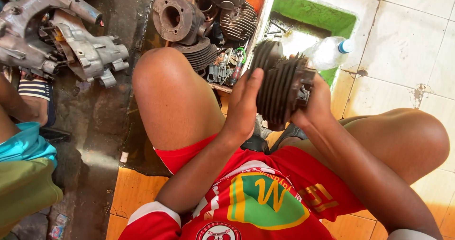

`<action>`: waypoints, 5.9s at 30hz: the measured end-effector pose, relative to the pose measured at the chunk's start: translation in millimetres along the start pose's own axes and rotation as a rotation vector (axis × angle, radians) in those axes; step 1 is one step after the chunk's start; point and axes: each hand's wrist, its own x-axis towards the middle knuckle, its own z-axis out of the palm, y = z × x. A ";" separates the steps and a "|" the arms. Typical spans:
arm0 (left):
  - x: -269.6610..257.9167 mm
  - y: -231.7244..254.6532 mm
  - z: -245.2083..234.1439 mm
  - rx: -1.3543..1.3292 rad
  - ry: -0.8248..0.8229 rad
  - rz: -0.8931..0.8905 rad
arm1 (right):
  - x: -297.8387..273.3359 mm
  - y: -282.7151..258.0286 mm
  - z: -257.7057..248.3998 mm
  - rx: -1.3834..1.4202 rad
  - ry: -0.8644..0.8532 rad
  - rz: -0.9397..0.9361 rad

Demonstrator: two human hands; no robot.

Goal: Cleaning motorcycle engine cylinders and heads using a brush and solvent in a plastic tray

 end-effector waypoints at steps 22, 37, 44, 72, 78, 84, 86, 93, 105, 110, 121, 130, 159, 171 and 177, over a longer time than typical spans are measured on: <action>5.0 -11.3 26.7 -0.263 0.043 -0.116 | 34.7 9.1 -45.8 -0.011 -0.214 0.000; 24.4 -85.5 -8.1 -0.636 -0.167 -0.194 | 20.8 3.5 -23.4 -0.051 -0.320 -0.082; 40.5 -78.0 -6.9 -0.655 -0.162 -0.182 | 6.7 -11.6 -0.7 -0.079 -0.369 -0.265; 6.8 -102.6 26.8 -0.747 -0.079 -0.254 | -82.9 -138.4 -52.5 -1.026 -0.727 -1.221; 4.6 -119.5 18.0 -0.768 -0.032 -0.256 | -84.3 -138.6 -46.1 -1.256 -0.794 -1.294; 3.0 -112.1 6.6 -0.765 -0.034 -0.244 | -90.8 -127.4 -37.9 -1.253 -0.792 -1.346; -0.9 -110.2 3.0 -0.775 -0.013 -0.246 | -86.1 -122.6 -43.5 -1.189 -0.796 -1.260; 3.4 -118.5 0.6 -0.798 0.023 -0.265 | -81.4 -114.8 -48.4 -1.136 -0.791 -1.363; -18.8 -95.5 16.0 -0.772 -0.133 -0.278 | -113.1 -117.3 -33.9 -1.374 -0.761 -1.393; -12.8 -109.1 8.1 -0.648 0.048 -0.209 | -98.1 -121.3 -27.6 -1.322 -0.933 -1.385; -10.6 -120.6 5.9 -0.782 0.023 -0.248 | -97.2 -123.8 -9.2 -1.368 -0.924 -1.354; -23.8 -115.3 -9.9 -0.809 0.077 -0.238 | -91.0 -116.1 -6.5 -1.411 -1.106 -1.268; -68.2 -112.7 -25.8 -0.785 0.117 -0.098 | -138.2 -78.7 -14.4 -1.403 -1.082 -1.206; -71.7 -94.2 -5.2 -0.775 0.117 -0.200 | -129.7 -107.0 -8.3 -1.422 -1.144 -1.205; -54.7 -44.3 9.3 -0.646 0.147 -0.275 | -119.3 -136.1 -6.1 -1.382 -1.091 -1.225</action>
